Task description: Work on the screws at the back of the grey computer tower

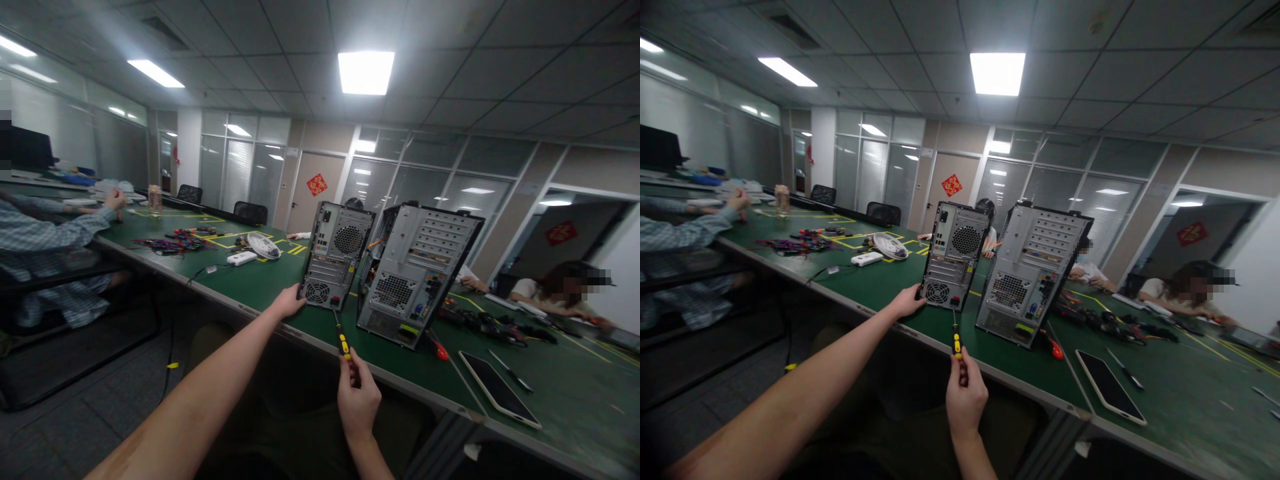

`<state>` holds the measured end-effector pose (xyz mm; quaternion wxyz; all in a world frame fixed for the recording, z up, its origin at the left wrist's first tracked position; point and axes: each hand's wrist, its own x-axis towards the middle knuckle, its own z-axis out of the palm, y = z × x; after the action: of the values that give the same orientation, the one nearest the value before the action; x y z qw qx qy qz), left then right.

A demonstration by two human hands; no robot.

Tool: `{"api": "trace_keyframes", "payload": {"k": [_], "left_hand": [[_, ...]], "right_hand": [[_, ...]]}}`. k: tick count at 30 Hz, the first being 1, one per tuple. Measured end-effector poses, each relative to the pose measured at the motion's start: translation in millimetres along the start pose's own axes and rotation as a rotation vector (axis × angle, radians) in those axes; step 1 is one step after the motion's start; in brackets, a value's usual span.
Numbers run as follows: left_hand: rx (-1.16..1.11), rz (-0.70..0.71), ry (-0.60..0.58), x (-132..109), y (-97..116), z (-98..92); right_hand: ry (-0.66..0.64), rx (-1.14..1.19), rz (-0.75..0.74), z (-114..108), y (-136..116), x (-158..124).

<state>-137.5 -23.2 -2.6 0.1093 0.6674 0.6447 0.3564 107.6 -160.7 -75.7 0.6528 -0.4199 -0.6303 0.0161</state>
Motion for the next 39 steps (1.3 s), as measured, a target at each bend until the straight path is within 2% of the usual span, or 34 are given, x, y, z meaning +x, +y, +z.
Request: {"api": "trace_keyframes", "payload": {"k": [9, 17, 24, 30, 39], "left_hand": [[-0.012, 0.016, -0.004, 1, -2, 0.5], [0.004, 0.010, -0.002, -1, 0, -0.6], [-0.003, 0.007, -0.002, 0, 0, 0.1], [-0.003, -0.009, -0.010, 0, -1, -0.1], [0.018, 0.004, -0.005, 0, 0, -1.3]], "right_hand": [[-0.035, 0.020, -0.065, 0, 1, -2], [-0.001, -0.036, -0.011, 1, -3, 0], [-0.045, -0.032, -0.110, -3, -7, 3], [-0.014, -0.029, -0.070, -1, -7, 5], [-0.018, -0.034, -0.091, -2, -8, 4]]}}
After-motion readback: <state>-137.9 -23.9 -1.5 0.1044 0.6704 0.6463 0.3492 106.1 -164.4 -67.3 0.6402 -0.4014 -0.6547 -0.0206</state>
